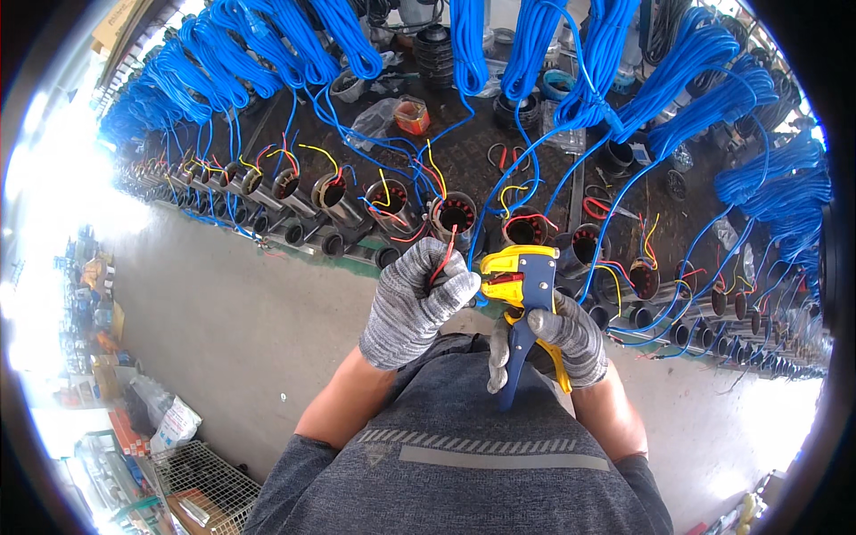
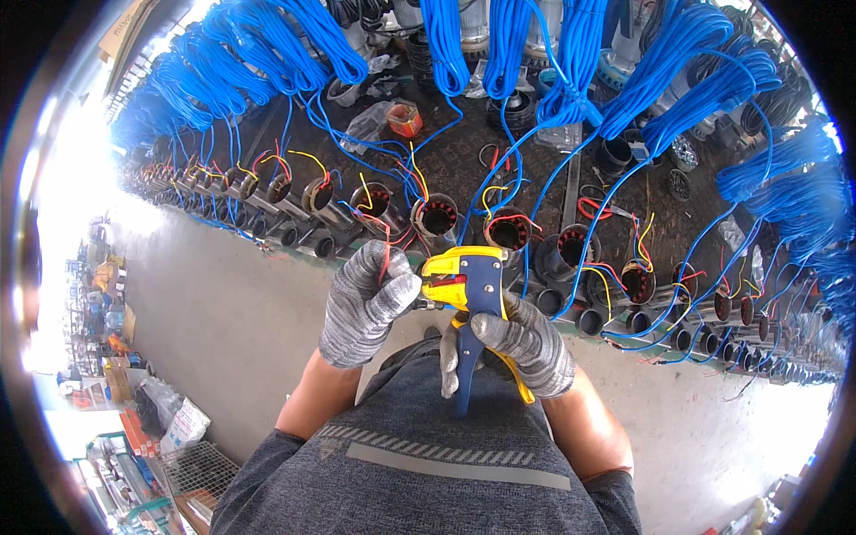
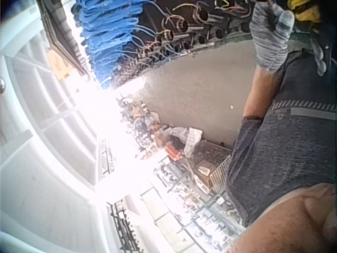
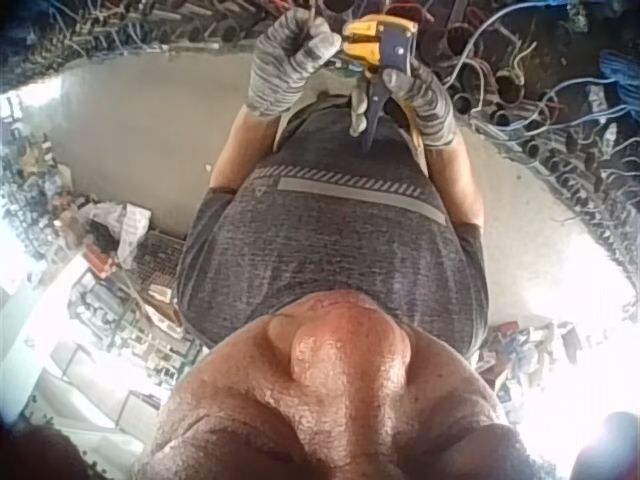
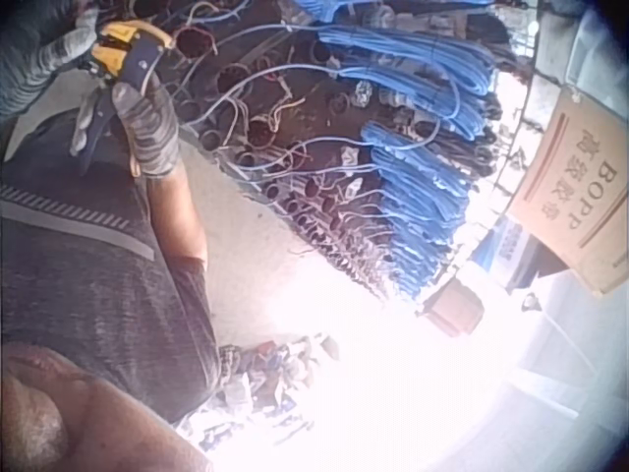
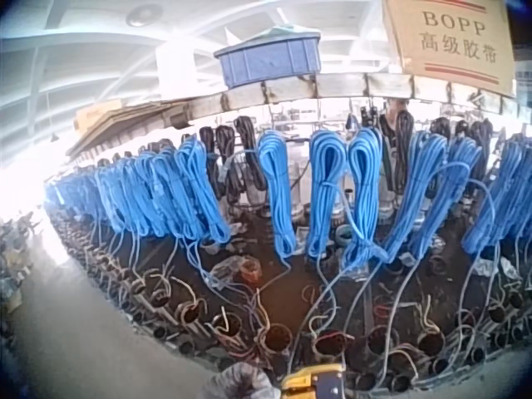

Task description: Stripping the insulation from the ends of various colored wires attached to electrical motor components using a wire stripper.

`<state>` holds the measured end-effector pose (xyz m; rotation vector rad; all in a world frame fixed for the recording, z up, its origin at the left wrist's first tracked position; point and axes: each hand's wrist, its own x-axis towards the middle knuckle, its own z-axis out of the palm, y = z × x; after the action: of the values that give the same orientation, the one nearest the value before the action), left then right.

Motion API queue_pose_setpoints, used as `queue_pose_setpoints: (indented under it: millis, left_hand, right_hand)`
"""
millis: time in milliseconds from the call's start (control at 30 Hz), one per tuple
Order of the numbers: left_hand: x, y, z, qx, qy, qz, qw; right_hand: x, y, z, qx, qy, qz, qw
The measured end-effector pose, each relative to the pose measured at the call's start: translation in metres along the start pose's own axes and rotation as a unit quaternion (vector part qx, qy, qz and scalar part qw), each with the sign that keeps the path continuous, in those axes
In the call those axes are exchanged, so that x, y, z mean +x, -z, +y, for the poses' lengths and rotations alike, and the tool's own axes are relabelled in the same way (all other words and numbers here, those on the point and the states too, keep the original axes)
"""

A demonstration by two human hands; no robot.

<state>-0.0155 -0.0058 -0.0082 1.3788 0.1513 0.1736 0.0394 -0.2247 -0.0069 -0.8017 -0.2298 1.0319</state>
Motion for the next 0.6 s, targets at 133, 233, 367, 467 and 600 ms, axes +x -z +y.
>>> queue_pose_setpoints:
  millis: [133, 233, 367, 467, 600]
  left_hand:
    - [0.0, 0.0, -0.003, -0.025, -0.014, -0.002, 1.0]
    - [-0.001, 0.001, -0.003, -0.011, -0.015, -0.004, 1.0]
    - [-0.003, 0.002, -0.003, 0.008, -0.023, -0.014, 1.0]
    - [-0.002, 0.0, -0.004, 0.013, -0.002, -0.013, 1.0]
    - [0.001, 0.0, -0.006, -0.049, -0.001, 0.006, 0.999]
  right_hand:
    - [-0.001, 0.002, 0.0, -0.014, -0.003, 0.004, 1.0]
    - [-0.002, 0.004, -0.002, -0.047, 0.001, 0.033, 0.998]
    - [-0.002, 0.004, -0.003, -0.019, -0.012, 0.052, 0.998]
    - [0.0, 0.0, 0.0, 0.006, 0.025, 0.048, 0.999]
    - [0.006, 0.002, 0.008, 0.114, 0.126, 0.016, 0.985]
